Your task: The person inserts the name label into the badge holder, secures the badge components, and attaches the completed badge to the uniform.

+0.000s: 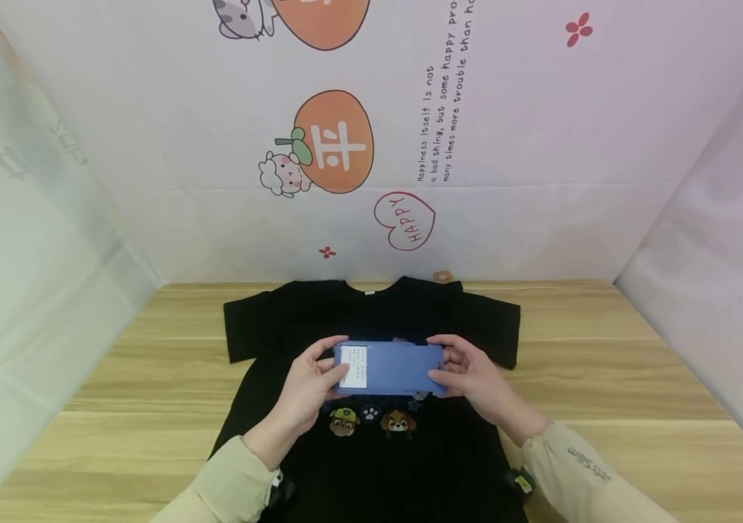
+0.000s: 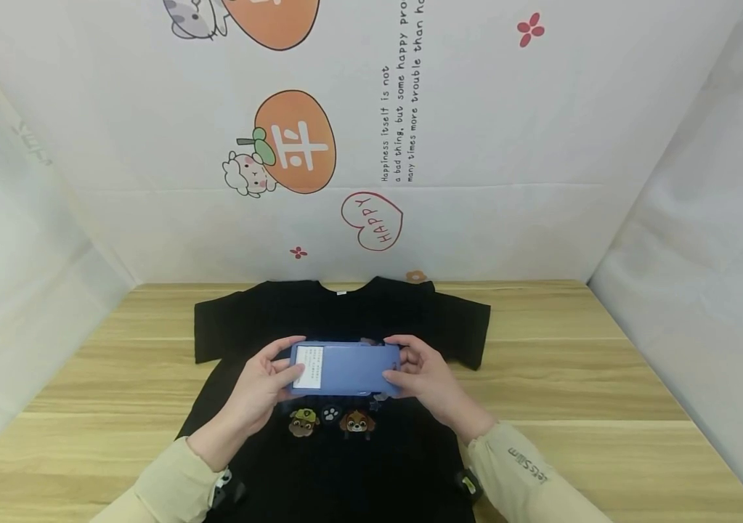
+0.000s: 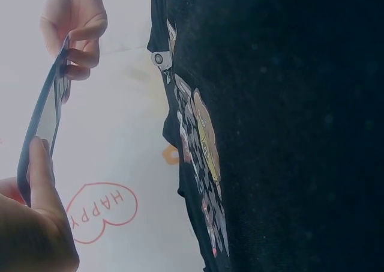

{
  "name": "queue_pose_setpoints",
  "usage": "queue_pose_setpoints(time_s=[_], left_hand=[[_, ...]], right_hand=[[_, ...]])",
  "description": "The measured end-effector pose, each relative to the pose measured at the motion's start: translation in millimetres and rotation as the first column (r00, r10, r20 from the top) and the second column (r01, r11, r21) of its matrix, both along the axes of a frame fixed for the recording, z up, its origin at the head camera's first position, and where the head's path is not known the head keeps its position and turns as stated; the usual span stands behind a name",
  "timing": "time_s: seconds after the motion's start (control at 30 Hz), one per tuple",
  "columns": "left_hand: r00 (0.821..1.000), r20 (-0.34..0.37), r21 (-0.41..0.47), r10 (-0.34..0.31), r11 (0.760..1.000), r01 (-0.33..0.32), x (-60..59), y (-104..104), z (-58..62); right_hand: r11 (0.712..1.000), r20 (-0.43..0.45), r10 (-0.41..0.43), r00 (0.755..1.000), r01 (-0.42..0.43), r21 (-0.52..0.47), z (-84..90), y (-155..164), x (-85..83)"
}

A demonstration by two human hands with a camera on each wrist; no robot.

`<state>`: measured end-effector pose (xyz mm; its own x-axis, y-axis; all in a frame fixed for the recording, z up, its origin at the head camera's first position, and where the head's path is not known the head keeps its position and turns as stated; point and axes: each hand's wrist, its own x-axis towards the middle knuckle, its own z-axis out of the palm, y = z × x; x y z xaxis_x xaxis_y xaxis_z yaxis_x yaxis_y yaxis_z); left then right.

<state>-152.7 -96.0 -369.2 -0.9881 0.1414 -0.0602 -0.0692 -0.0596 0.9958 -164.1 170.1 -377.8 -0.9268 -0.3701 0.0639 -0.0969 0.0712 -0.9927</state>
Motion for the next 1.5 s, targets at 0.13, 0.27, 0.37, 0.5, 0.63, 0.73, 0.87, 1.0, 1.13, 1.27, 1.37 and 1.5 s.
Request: queue_pose_setpoints(time_s=[0.13, 0.27, 0.37, 0.5, 0.63, 0.73, 0.87, 1.0, 1.13, 1.27, 1.37, 1.5], left_hand=[[1.0, 0.001, 0.002, -0.001, 1.0, 0.001, -0.5, 0.0, -0.1], [1.0, 0.001, 0.002, 0.002, 1.0, -0.002, -1.1, 0.2, 0.1], [1.0, 0.001, -0.002, 0.005, 1.0, -0.005, -1.3, 0.4, 0.5], [1.0, 0.001, -0.005, 0.01, 1.0, -0.01, -1.5, 0.7, 0.7], [1.0, 0.001, -0.001, 0.009, 1.0, -0.009, -1.8, 0.9, 1.1], [1.0, -0.007, 0.003, 0.005, 1.0, -0.005, -1.6, 0.8, 2.0], [1.0, -0.018, 0.002, -0.005, 1.0, 0.005, -0.9, 0.5, 2.6], [1.0, -0.021, -0.001, -0.011, 1.0, 0.011, -0.3, 0.6, 3.0], [1.0, -0.014, 0.003, -0.006, 1.0, 0.006, -0.6, 1.1, 2.6], [1.0, -0.004, 0.01, -0.001, 1.0, 0.001, -1.0, 1.0, 1.6], [1.0, -0.011, 0.009, -0.006, 1.0, 0.007, -0.8, 0.8, 1.0], [1.0, -0.007, 0.006, -0.003, 1.0, 0.003, -0.3, 0.5, -0.4]], right_hand=[[1.0, 0.01, -0.003, 1.0, 0.003, 0.012, 1.6, -2.6, -0.2], [1.0, 0.027, -0.005, 1.0, 0.005, 0.005, 2.0, -5.6, -1.1], [1.0, 0.033, -0.005, 0.999, 0.006, -0.004, 2.1, -7.4, -1.6], [1.0, 0.035, -0.008, 0.999, 0.008, 0.001, 2.6, -8.8, -1.5], [1.0, 0.042, -0.012, 0.999, 0.012, 0.008, 3.2, -10.3, -2.2], [1.0, 0.045, -0.011, 0.999, 0.011, 0.002, 3.9, -11.5, -2.5], [1.0, 0.047, -0.009, 0.999, 0.009, -0.005, 4.8, -12.6, -1.8], [1.0, 0.053, -0.008, 0.999, 0.009, -0.012, 4.9, -13.7, -1.4], [1.0, 0.061, -0.005, 0.998, 0.006, -0.018, 3.9, -14.8, -2.3], [1.0, 0.063, -0.007, 0.998, 0.008, -0.017, 2.9, -16.3, -3.2], [1.0, 0.065, -0.005, 0.998, 0.007, -0.018, 3.3, -17.5, -2.9], [1.0, 0.067, -0.001, 0.998, 0.002, -0.02, 3.9, -18.3, -2.1]])
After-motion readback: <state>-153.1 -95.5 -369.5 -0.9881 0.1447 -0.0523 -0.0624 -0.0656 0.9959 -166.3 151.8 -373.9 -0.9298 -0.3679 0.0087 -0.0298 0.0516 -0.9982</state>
